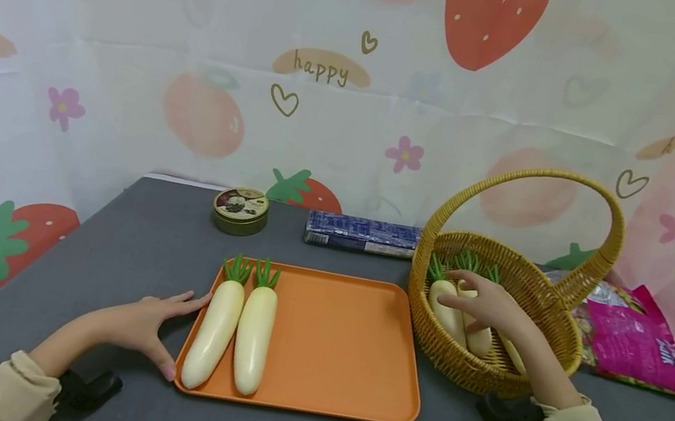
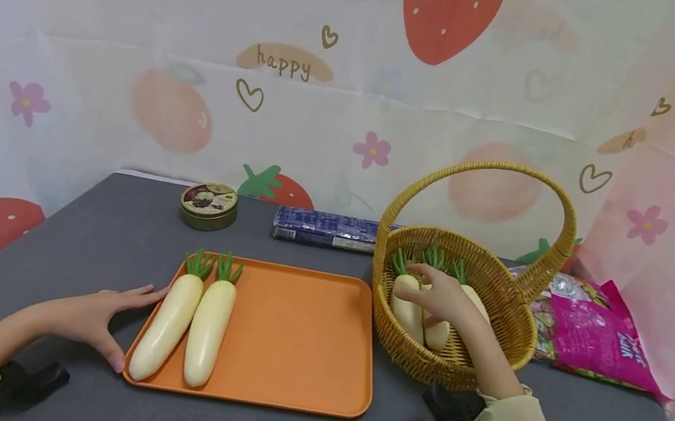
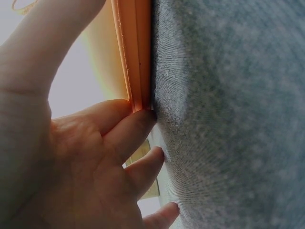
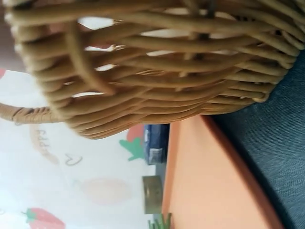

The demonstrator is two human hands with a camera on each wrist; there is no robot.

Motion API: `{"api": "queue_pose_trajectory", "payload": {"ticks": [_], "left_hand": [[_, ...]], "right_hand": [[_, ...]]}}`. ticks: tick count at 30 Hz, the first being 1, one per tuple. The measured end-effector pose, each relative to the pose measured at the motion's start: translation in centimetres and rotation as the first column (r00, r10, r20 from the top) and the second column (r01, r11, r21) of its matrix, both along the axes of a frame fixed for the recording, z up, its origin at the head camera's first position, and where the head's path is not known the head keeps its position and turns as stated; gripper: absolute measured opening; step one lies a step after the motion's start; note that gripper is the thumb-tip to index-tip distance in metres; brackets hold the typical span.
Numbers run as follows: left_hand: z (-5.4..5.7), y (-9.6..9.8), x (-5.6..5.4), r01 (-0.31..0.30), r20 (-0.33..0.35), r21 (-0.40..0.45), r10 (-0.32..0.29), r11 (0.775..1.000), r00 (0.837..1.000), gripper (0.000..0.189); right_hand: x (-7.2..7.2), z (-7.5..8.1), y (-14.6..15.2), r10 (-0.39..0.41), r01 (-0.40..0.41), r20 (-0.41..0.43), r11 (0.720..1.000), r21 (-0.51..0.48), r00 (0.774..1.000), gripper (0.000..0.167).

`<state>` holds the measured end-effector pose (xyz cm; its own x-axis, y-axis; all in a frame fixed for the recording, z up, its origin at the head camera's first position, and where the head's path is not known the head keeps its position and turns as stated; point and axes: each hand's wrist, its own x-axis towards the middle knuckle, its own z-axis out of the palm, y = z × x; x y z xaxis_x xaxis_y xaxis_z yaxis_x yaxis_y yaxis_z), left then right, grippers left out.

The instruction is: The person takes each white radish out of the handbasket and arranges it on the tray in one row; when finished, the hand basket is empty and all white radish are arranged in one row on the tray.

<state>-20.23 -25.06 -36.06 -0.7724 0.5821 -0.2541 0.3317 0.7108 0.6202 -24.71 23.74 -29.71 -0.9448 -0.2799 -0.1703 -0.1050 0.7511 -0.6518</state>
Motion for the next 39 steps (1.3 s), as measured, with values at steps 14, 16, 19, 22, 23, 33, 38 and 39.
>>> {"api": "queue_pose_trajectory", "payload": {"ticks": [14,16,19,22,23,33,38,39], "left_hand": [[0.1,-0.1,0.0,-0.005,-0.009,-0.009,0.005,1.0,1.0,0.105],[0.1,-0.1,0.0,-0.01,-0.007,-0.012,0.01,1.0,1.0,0.106],[0.1,-0.2,0.0,-0.011,-0.007,-0.013,0.011,1.0,1.0,0.106],[-0.2,-0.2,-0.2,-0.007,-0.008,-0.01,0.007,1.0,1.0,0.106],[-0.3,-0.2,-0.2,-0.005,-0.009,-0.01,0.005,1.0,1.0,0.106],[-0.4,-0.1,-0.2,0.002,-0.019,-0.01,-0.002,1.0,1.0,0.106],[-0.3,-0.1,-0.2,0.002,-0.019,-0.007,-0.002,1.0,1.0,0.106],[-0.3,0.0,-0.1,0.002,-0.02,-0.007,-0.003,1.0,1.0,0.106]], "right_hand": [[-0.7,-1.4,-1.2,0.077,-0.053,-0.096,0.971,0.233,0.992,0.062],[-0.8,-1.7,-1.3,0.126,-0.088,-0.119,0.954,0.286,0.985,0.058],[-0.7,-2.1,-1.3,0.159,-0.11,-0.131,0.94,0.322,0.979,0.055],[-0.6,-2.2,-1.1,0.155,-0.112,-0.124,0.948,0.299,0.98,0.054],[-0.6,-2.3,-1.0,0.146,-0.107,-0.115,0.951,0.291,0.983,0.054],[-0.5,-1.0,-0.3,0.084,-0.078,-0.045,0.989,0.124,0.995,0.057],[-0.4,0.0,0.2,0.027,-0.026,-0.021,1.0,0.013,0.999,0.062],[-0.3,0.2,0.4,0.019,-0.019,-0.017,1.0,-0.011,1.0,0.064]]}}
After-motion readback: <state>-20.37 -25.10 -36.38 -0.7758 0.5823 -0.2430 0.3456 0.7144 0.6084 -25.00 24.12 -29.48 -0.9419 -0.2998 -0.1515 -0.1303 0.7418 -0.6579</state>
